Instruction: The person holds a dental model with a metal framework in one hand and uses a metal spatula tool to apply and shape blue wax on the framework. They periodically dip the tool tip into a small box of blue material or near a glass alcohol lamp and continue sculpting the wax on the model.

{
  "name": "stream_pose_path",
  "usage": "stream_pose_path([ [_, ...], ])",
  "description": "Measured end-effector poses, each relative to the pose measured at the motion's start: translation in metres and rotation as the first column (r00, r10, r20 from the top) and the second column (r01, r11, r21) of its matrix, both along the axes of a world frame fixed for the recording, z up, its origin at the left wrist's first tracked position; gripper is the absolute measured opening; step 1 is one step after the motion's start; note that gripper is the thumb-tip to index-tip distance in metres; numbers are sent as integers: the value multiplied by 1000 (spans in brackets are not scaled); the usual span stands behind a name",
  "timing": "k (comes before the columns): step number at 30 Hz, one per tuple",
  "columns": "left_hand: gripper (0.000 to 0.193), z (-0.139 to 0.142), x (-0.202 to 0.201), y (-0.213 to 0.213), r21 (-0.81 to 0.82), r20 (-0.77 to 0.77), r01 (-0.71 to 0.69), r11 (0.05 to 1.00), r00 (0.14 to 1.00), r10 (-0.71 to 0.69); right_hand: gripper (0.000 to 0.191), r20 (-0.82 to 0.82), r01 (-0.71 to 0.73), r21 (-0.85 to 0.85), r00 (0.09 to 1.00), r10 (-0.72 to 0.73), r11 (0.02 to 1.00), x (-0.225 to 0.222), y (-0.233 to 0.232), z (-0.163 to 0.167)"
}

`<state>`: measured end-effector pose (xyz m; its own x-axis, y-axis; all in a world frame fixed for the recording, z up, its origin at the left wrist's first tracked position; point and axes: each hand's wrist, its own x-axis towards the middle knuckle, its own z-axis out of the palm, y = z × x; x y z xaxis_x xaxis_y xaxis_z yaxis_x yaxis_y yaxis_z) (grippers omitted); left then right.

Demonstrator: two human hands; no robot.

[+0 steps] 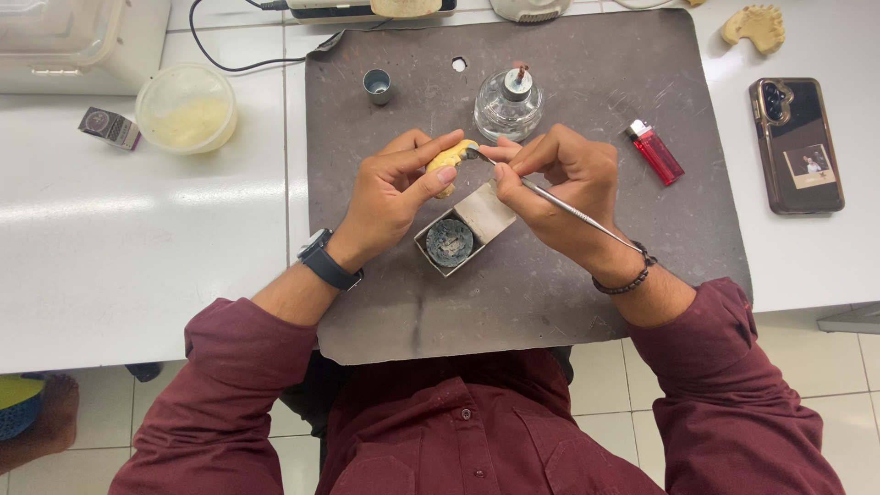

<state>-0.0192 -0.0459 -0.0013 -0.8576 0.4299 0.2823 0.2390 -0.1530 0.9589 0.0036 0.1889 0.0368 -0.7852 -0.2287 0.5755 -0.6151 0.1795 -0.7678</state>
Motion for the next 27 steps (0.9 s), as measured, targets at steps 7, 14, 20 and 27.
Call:
stream_pose_path([
  [7, 40, -1, 0, 0, -10, -12, 1, 1000, 1000, -1, 20, 4, 10, 24, 1000, -10, 1000, 1, 0, 1],
  [14, 39, 0, 0, 0, -14, -20, -3, 1000, 1000, 3, 21, -9, 12, 30, 1000, -11, 999, 1, 0, 2],
  [20, 39, 0, 0, 0, -18, -16, -8, 1000, 1000, 8, 20, 5, 8, 23, 1000, -8, 1000, 1, -1, 2],
  [27, 39, 0, 1, 0, -26, -17, -12, 1000, 1000, 12, 19, 7, 8, 24, 1000, -8, 1000, 1, -1, 2],
])
